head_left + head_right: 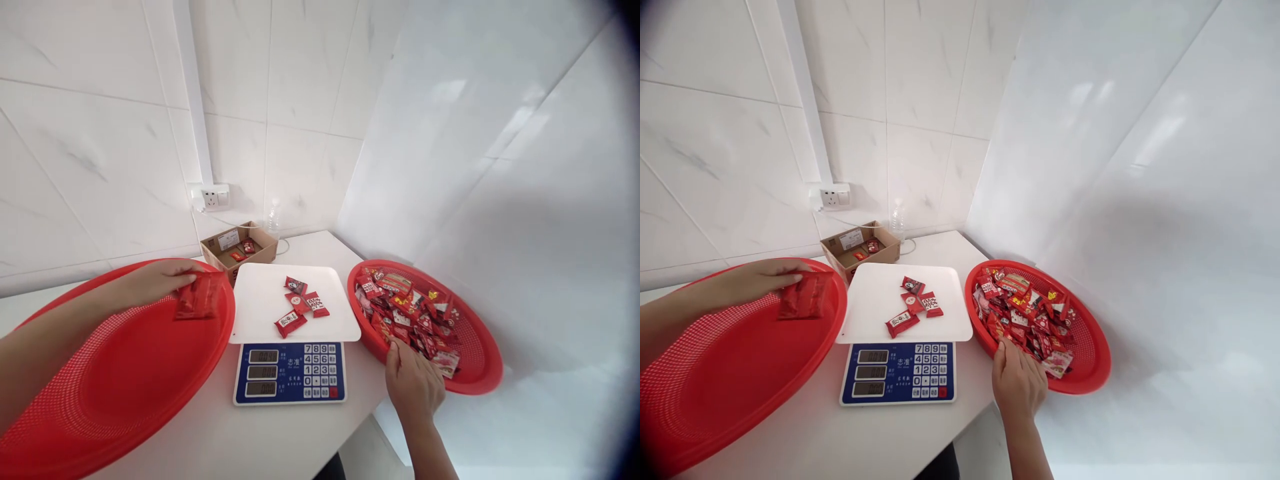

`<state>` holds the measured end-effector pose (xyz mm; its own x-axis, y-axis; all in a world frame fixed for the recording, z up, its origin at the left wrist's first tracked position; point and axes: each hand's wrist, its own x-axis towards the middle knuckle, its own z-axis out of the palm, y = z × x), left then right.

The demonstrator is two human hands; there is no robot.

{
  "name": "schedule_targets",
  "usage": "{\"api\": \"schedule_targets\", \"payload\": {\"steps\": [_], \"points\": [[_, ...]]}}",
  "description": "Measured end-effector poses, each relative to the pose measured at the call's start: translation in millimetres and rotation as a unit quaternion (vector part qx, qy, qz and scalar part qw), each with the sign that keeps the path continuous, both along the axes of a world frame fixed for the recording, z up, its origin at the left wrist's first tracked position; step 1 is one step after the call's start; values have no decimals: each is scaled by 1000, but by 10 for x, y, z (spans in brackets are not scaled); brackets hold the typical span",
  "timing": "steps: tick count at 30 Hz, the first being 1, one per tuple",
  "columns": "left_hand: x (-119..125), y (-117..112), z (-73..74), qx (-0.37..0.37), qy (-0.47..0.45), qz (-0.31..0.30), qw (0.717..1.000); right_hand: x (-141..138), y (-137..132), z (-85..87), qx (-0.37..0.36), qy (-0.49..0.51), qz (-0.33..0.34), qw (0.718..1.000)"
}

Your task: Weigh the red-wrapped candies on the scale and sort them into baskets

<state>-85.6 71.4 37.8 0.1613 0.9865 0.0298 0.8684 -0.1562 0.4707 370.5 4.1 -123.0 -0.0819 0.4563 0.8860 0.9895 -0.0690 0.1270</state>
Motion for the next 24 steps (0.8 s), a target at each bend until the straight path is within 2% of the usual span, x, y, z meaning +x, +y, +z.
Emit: {"api": "schedule_targets", "payload": {"steps": [2, 4, 8, 12, 15, 18, 24], "points": [[-69, 0, -34, -8, 39, 5, 999, 1, 4, -7, 0, 1, -2, 1000], [27, 8, -78, -2, 59, -11, 998, 2, 6, -20, -3, 8, -9, 1000], [611, 48, -195, -9, 60, -109, 992, 0, 5, -27, -12, 18, -19, 1000], [1273, 131, -361, -30, 75, -247, 966, -8, -3, -2, -10, 3, -14, 1000], [1579, 196, -461, -40, 98, -304, 947, -13, -9, 4, -8, 2, -18, 1000], [1690, 229, -497, -47, 124, -323, 937, -16, -13, -1, -16, 11, -15, 1000], [1611, 210, -483, -44, 158, -305, 938, -9, -10, -6, -6, -1, -5, 1000]]}}
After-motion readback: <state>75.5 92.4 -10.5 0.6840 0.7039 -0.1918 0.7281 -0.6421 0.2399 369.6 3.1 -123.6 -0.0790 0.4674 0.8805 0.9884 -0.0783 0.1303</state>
